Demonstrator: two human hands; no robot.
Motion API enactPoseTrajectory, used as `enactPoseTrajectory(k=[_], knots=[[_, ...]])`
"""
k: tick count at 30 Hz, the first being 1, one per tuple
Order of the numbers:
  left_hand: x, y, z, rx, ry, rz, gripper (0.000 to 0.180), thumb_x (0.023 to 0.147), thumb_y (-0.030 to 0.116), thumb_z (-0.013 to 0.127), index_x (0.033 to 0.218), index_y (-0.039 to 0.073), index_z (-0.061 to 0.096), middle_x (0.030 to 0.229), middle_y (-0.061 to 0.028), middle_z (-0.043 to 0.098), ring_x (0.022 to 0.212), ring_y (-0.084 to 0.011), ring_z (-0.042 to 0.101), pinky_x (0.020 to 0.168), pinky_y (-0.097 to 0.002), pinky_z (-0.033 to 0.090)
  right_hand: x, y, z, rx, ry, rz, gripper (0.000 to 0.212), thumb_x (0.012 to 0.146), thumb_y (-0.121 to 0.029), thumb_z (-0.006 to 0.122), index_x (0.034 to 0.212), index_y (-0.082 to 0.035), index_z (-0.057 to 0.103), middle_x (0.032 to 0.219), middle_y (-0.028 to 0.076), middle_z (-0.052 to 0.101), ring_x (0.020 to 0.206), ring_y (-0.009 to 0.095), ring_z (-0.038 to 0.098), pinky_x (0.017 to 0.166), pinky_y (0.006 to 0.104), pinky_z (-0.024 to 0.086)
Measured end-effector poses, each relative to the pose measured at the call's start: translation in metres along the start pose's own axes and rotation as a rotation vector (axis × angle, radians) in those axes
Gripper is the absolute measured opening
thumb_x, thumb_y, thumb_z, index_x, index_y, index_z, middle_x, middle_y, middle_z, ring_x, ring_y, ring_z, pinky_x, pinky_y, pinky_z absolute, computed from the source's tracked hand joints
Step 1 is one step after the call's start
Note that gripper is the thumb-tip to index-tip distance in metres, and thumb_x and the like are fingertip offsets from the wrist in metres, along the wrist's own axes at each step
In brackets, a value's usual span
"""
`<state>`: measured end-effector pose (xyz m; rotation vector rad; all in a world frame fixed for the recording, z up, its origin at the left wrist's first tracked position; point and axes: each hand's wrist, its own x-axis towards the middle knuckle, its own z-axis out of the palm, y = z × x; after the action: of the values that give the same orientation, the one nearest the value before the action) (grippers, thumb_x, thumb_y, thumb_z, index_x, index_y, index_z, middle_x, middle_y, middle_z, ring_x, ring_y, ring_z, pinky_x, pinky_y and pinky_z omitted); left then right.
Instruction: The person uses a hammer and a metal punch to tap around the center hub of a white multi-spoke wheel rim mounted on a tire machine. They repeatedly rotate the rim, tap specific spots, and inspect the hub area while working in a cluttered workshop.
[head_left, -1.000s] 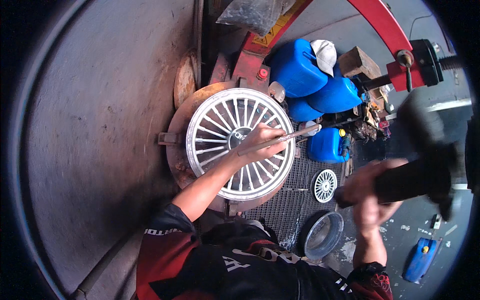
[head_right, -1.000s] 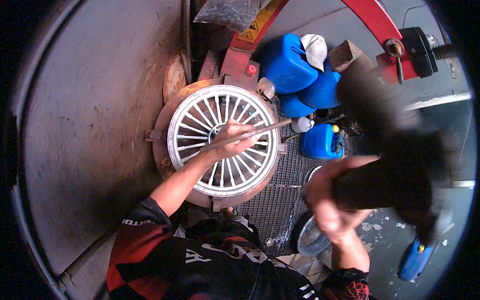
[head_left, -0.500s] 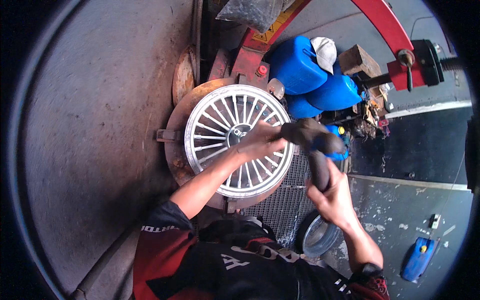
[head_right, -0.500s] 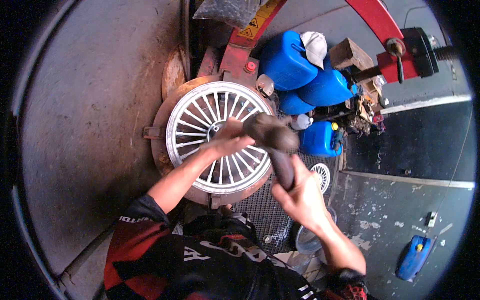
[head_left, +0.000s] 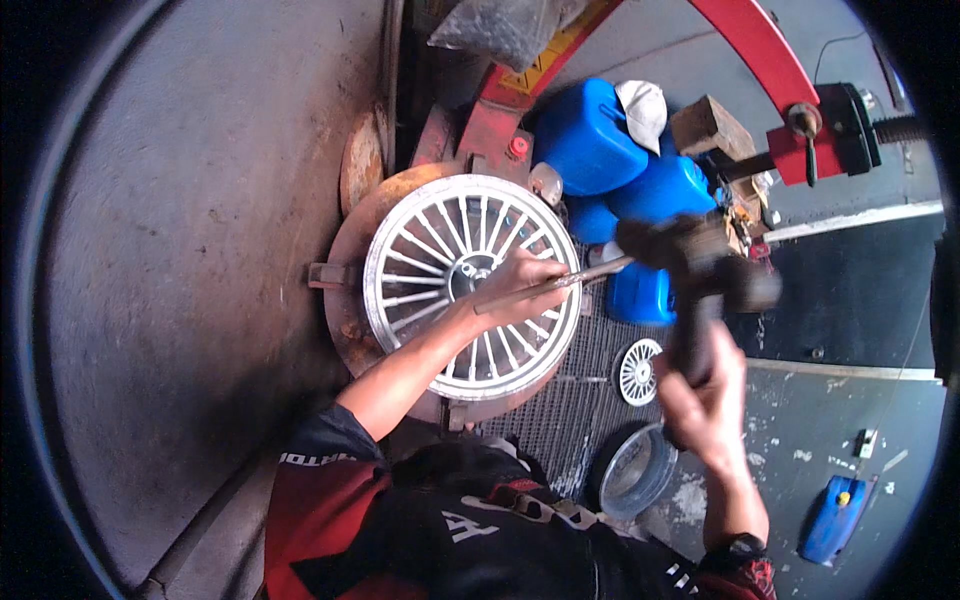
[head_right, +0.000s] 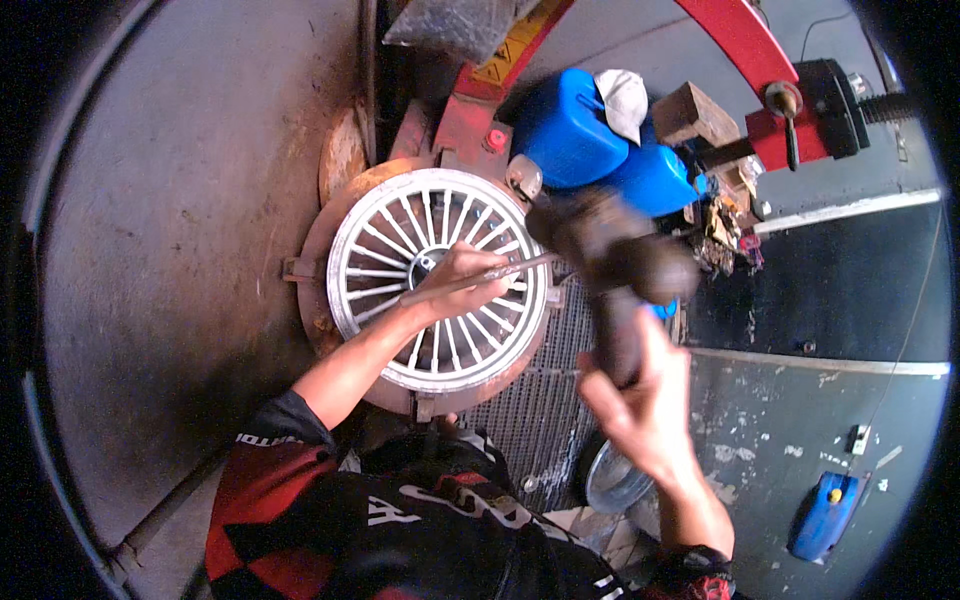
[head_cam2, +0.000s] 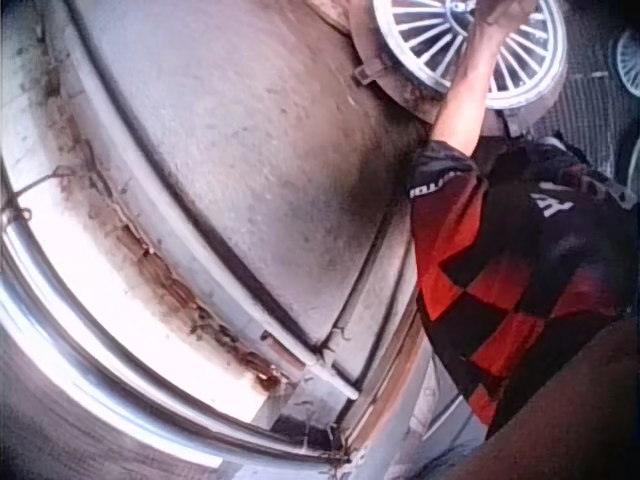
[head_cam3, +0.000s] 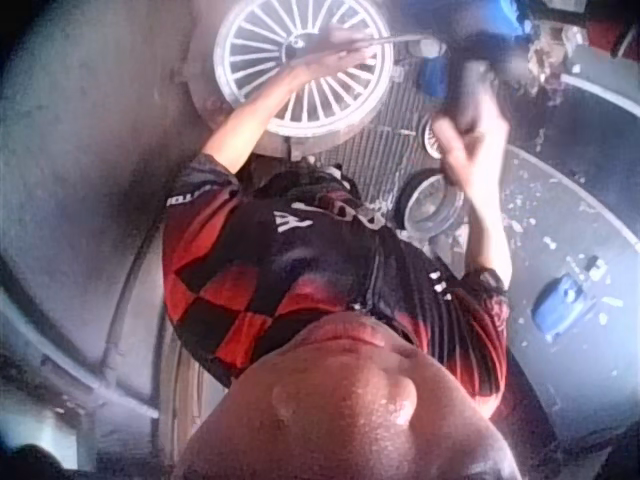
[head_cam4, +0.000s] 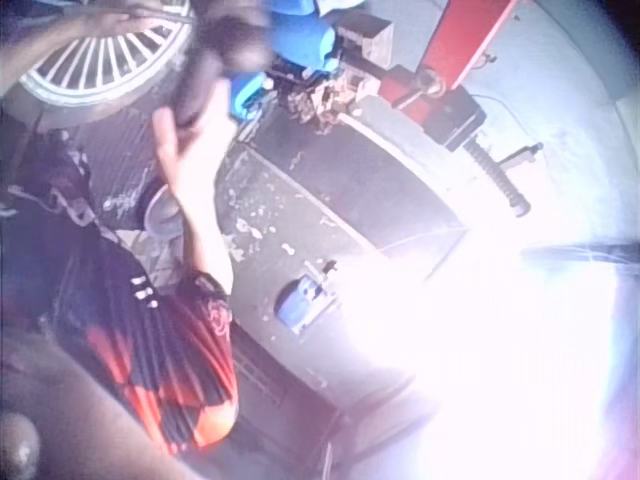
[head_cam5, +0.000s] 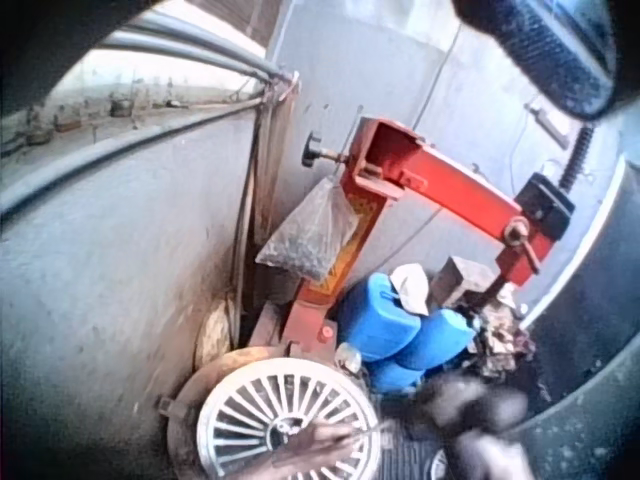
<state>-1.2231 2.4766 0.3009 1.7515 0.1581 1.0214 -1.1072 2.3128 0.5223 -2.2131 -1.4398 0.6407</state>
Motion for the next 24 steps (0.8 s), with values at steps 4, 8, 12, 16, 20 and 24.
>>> enactPoseTrajectory(k=[4,8,12,16,20,24], knots=[[0.004,-0.003,0.004,0.019,-0.011,0.058,0.013,0.079,0.006,0.061,0.071,-0.004,0.057,0.056,-0.0144,0.050,0.048,-0.0278,0.055,0.049,-0.0386,0.041,-0.018,0.002,0.001,0.588,0.402,-0.249,0.030,0.076,-0.012,0.074,0.100,-0.007,0.057,0.074,0.006,0.057,0.056,0.015,0.051,0.055,0.0325,0.045],[0.008,-0.009,0.012,-0.109,-0.021,0.036,0.008,0.082,0.009,0.065,0.080,0.001,0.063,0.059,-0.0151,0.055,0.049,-0.0249,0.056,0.050,-0.0361,0.043,-0.001,0.025,0.031,0.061,-0.101,0.048,0.033,0.078,-0.018,0.070,0.105,-0.004,0.057,0.072,0.013,0.056,0.061,0.021,0.055,0.062,0.0369,0.048],[-0.003,-0.011,-0.002,0.006,-0.044,-0.029,0.013,0.083,0.011,0.060,0.078,-0.001,0.062,0.061,-0.0145,0.057,0.052,-0.0266,0.060,0.051,-0.0362,0.044,0.002,0.009,0.006,0.000,0.049,-0.189,0.028,0.078,-0.009,0.067,0.101,0.001,0.054,0.075,0.016,0.058,0.064,0.020,0.058,0.059,0.0339,0.048],[0.002,-0.009,0.007,-0.013,0.049,0.099,0.012,0.081,0.004,0.061,0.072,-0.004,0.060,0.060,-0.0162,0.056,0.050,-0.0258,0.059,0.049,-0.0359,0.044,-0.016,-0.003,0.004,0.646,0.329,-0.462,0.027,0.086,-0.001,0.054,0.112,-0.006,0.047,0.068,0.004,0.053,0.046,0.010,0.048,0.044,0.0254,0.041],[0.000,-0.004,0.002,-0.070,-0.067,-0.037,0.016,0.083,0.016,0.062,0.078,0.001,0.064,0.060,-0.0124,0.057,0.050,-0.0229,0.058,0.050,-0.0365,0.043,0.002,0.026,0.040,0.063,-0.084,-0.034,0.037,0.074,-0.013,0.069,0.106,-0.001,0.055,0.078,0.008,0.064,0.065,0.017,0.058,0.065,0.0279,0.048],[-0.006,-0.013,0.005,-0.044,-0.002,-0.008,0.014,0.082,0.011,0.061,0.077,-0.003,0.063,0.055,-0.0124,0.053,0.047,-0.0229,0.057,0.048,-0.0360,0.043,-0.012,0.019,0.007,0.080,0.158,-0.061,0.027,0.078,-0.010,0.066,0.100,0.000,0.055,0.070,0.007,0.057,0.057,0.015,0.052,0.053,0.0308,0.045]])
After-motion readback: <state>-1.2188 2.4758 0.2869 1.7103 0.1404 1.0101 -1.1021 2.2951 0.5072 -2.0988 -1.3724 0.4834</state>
